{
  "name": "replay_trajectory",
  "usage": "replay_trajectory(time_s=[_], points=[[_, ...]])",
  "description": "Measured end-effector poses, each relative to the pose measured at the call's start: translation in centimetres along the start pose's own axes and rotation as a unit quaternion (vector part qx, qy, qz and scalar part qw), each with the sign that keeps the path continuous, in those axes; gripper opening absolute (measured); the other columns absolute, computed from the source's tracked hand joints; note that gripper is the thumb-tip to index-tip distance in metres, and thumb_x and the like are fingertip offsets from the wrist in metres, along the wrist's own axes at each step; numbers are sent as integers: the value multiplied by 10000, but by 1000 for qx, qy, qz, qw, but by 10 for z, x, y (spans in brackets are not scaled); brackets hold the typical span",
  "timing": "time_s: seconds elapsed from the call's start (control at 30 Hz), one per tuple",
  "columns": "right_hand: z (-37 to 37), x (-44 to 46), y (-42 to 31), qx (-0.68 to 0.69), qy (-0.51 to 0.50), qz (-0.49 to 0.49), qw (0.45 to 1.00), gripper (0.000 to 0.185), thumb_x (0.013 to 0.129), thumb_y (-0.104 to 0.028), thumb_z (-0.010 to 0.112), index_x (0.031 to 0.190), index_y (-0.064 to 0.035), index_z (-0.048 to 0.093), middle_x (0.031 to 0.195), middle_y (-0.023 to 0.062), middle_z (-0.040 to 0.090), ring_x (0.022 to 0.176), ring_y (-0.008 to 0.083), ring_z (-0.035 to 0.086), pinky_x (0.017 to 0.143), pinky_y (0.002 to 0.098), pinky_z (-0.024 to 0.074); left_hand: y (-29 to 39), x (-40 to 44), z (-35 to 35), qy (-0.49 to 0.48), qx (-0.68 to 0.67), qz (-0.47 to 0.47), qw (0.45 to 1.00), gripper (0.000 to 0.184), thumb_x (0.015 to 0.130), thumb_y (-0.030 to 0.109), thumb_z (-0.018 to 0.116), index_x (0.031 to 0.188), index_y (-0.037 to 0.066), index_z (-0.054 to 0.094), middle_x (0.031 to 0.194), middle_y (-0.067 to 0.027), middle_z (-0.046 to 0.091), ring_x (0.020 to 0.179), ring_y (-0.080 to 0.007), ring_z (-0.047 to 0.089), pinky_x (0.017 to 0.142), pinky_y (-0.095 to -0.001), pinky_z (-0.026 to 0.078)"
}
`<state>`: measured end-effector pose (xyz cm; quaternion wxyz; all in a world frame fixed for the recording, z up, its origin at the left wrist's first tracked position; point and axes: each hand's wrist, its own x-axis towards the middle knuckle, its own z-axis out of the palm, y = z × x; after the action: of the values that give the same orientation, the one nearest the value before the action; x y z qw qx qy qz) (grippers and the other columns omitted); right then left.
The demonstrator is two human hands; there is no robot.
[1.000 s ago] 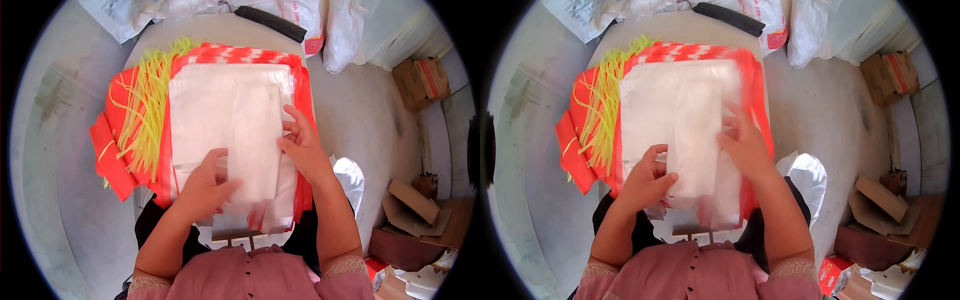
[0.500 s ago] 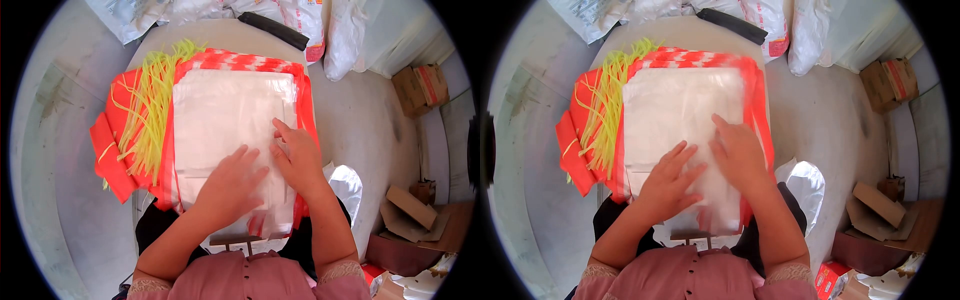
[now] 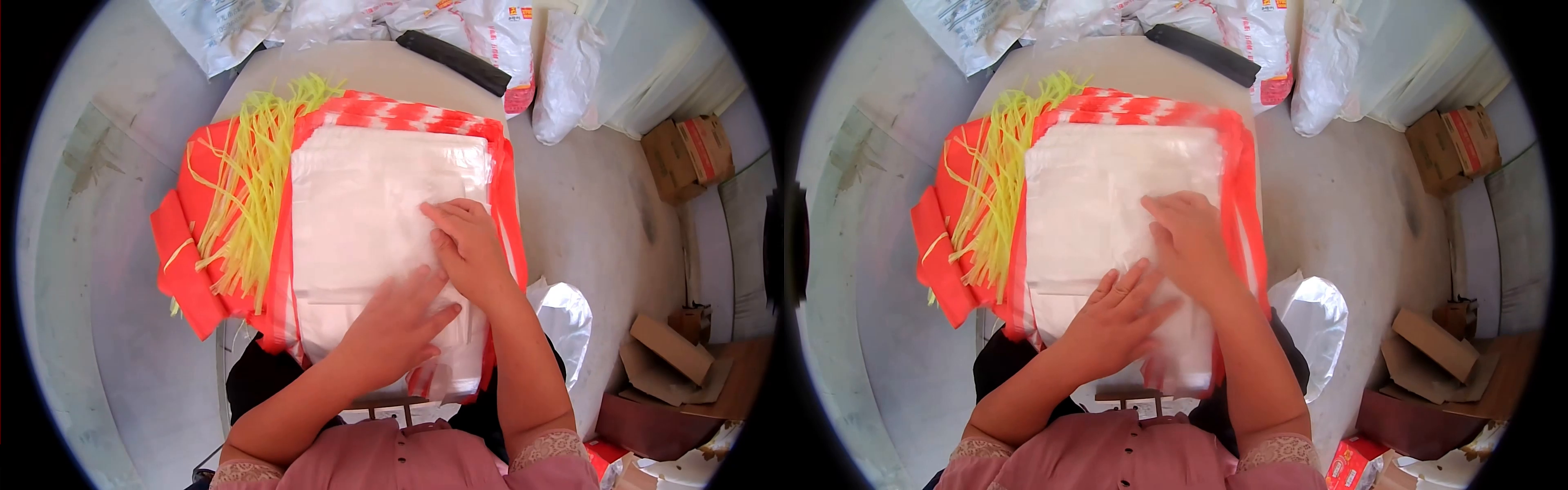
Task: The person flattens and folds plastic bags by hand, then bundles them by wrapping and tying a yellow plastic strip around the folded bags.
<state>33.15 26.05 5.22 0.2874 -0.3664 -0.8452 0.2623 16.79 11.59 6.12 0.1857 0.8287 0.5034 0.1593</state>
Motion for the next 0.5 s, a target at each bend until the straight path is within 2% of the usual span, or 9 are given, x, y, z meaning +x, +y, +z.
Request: replay_trajectory(time_s=[0.2,0.3,0.4,0.5], points=[[0,-4,-7,-132,16,-4,991,427,956,-121,696,1377,-50,683,1558,165,524,1377,389,503,1163,456,424,-1,-2,1,6,9,10,1000,708,879,314,803,1538,241,555,1717,-130,329,1612,-352,272,1254,-584,298],[-1,-8,-9,-126,49,60,989,563,913,-163,761,1449,-60,623,1651,175,397,1434,405,470,1179,469,423,0,-2,0,9,17,13,1000,696,889,317,790,1538,235,554,1713,-132,337,1611,-349,276,1250,-583,300],[-11,-7,-16,-40,42,141,988,696,878,-185,804,1517,-76,551,1683,175,331,1480,404,441,1186,480,429,-1,-2,0,12,23,16,1000,678,898,318,781,1533,238,559,1712,-132,342,1610,-346,280,1245,-588,302],[-12,-9,-12,-53,44,120,990,752,864,-165,812,1547,-79,512,1686,159,317,1379,357,536,1099,447,501,-1,-2,2,11,30,19,999,669,904,323,774,1532,243,558,1708,-133,349,1608,-344,285,1240,-598,303]])
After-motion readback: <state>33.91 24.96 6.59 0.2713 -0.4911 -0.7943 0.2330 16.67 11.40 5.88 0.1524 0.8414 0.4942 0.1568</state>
